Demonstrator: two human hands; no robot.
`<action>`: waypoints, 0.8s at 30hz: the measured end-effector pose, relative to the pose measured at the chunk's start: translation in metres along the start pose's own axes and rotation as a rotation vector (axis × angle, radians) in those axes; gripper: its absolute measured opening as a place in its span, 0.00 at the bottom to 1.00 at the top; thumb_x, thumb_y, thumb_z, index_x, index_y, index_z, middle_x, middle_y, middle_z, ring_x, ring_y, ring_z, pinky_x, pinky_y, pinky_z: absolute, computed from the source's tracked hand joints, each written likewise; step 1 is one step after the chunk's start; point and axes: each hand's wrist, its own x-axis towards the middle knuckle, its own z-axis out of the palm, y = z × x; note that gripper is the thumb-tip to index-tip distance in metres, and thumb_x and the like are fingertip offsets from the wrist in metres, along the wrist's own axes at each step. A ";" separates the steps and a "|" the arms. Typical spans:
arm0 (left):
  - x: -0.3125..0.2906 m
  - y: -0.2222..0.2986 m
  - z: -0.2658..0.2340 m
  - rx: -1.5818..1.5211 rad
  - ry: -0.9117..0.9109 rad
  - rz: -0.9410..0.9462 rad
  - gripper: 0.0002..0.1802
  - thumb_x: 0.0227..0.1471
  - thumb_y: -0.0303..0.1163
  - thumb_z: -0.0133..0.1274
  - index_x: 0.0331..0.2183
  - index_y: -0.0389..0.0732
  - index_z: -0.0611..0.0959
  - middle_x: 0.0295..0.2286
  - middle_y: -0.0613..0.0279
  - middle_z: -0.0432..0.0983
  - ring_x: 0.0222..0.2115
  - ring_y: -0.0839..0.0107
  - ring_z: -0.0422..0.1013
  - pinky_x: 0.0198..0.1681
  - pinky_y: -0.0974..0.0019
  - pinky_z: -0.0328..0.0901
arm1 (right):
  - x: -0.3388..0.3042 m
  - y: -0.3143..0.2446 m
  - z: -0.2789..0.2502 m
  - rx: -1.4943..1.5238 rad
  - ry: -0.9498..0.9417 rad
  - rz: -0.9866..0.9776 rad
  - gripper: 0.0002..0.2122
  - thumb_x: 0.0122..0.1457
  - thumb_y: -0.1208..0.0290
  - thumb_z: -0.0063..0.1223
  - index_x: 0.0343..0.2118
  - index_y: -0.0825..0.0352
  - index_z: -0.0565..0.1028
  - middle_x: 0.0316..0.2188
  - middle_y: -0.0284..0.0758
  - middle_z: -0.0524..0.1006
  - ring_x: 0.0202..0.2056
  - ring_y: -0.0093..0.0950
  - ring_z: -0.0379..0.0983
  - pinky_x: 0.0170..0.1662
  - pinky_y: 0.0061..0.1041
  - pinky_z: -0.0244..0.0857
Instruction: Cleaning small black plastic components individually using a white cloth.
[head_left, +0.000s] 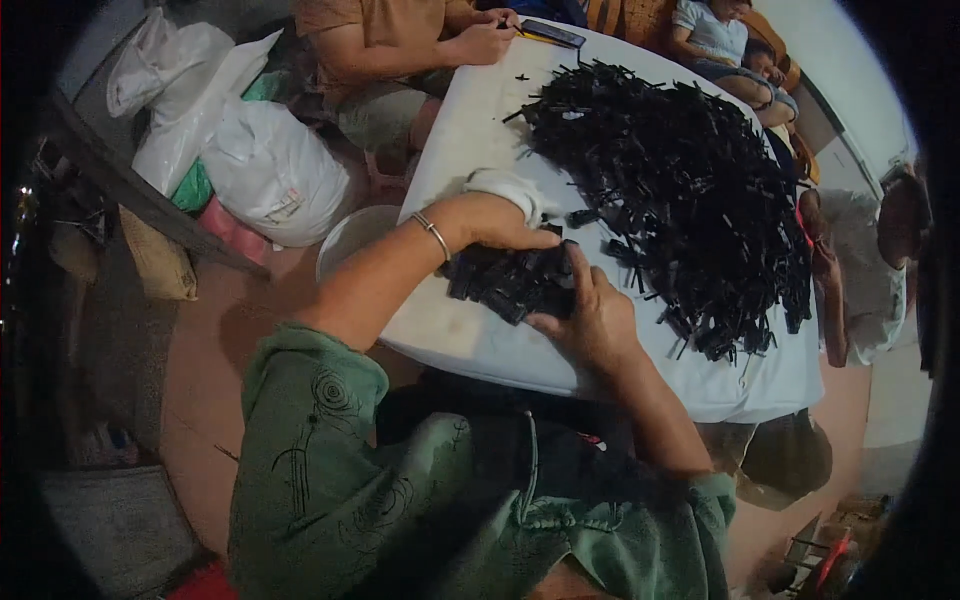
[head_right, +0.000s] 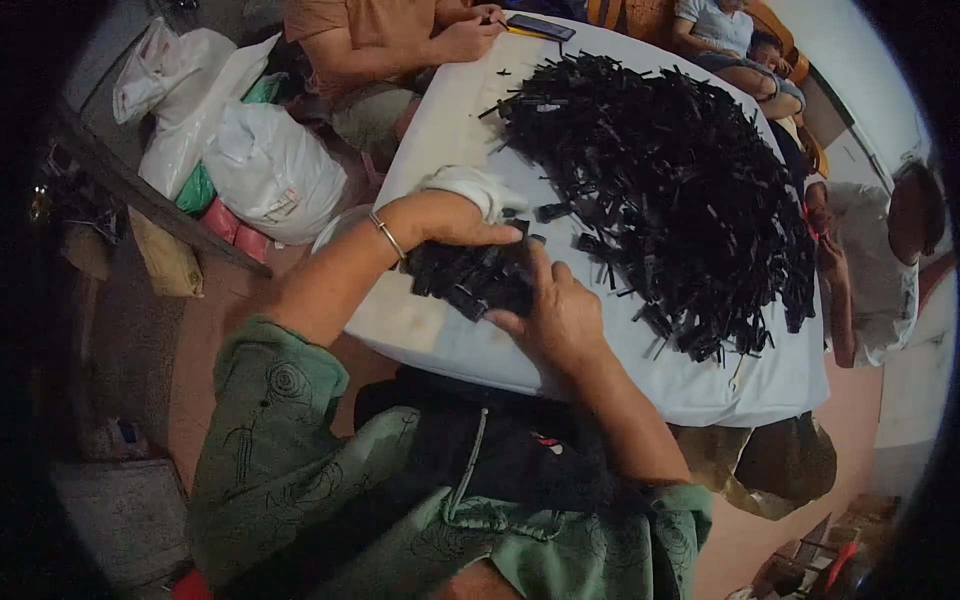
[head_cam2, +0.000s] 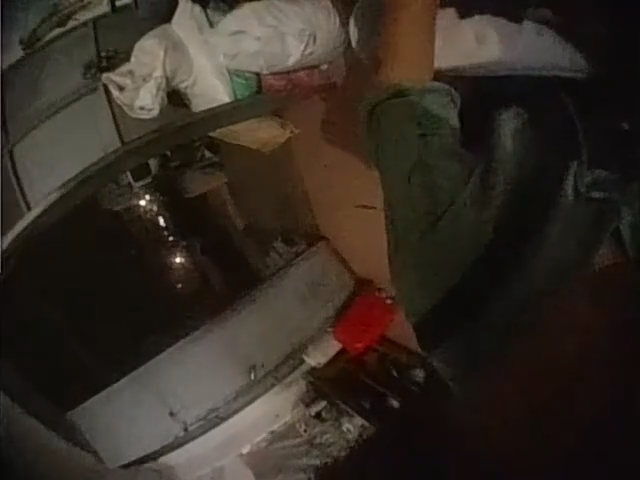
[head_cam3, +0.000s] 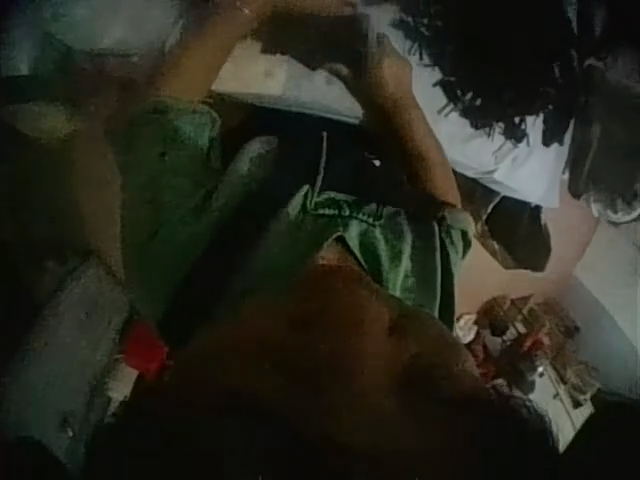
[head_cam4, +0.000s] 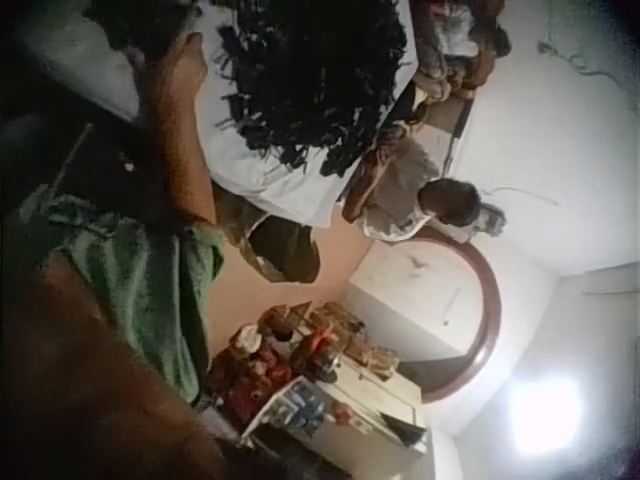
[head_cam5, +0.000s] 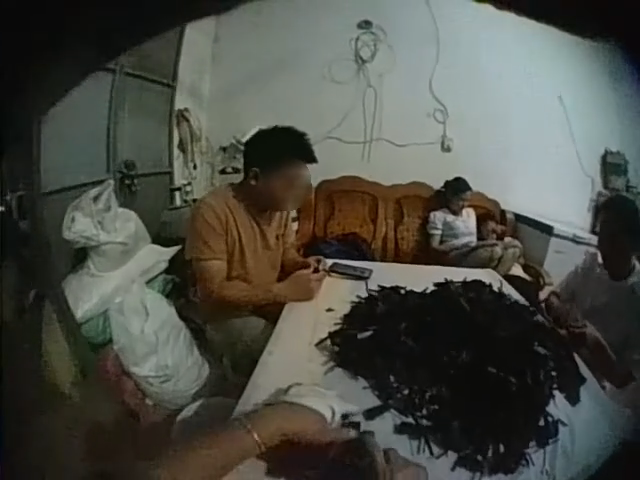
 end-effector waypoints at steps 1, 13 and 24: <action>-0.001 -0.004 -0.001 -0.023 -0.087 0.025 0.21 0.41 0.45 0.50 0.39 0.48 0.78 0.35 0.50 0.71 0.36 0.54 0.68 0.41 0.58 0.61 | 0.008 -0.004 0.003 0.011 0.015 -0.010 0.43 0.36 0.52 0.62 0.53 0.67 0.53 0.32 0.44 0.70 0.31 0.41 0.71 0.32 0.33 0.67; -0.072 -0.109 -0.022 -0.308 -0.057 0.066 0.20 0.38 0.36 0.53 0.37 0.39 0.77 0.33 0.50 0.73 0.34 0.57 0.69 0.38 0.64 0.63 | 0.087 -0.096 0.042 0.033 -0.092 -0.140 0.39 0.39 0.51 0.59 0.51 0.69 0.55 0.34 0.47 0.71 0.34 0.43 0.71 0.36 0.34 0.66; -0.175 -0.097 -0.011 -0.123 0.639 -0.244 0.29 0.37 0.44 0.55 0.43 0.41 0.73 0.42 0.50 0.66 0.46 0.53 0.60 0.50 0.58 0.54 | 0.116 -0.087 0.023 0.264 0.186 -0.317 0.18 0.48 0.62 0.55 0.38 0.69 0.69 0.36 0.44 0.72 0.36 0.42 0.71 0.38 0.32 0.65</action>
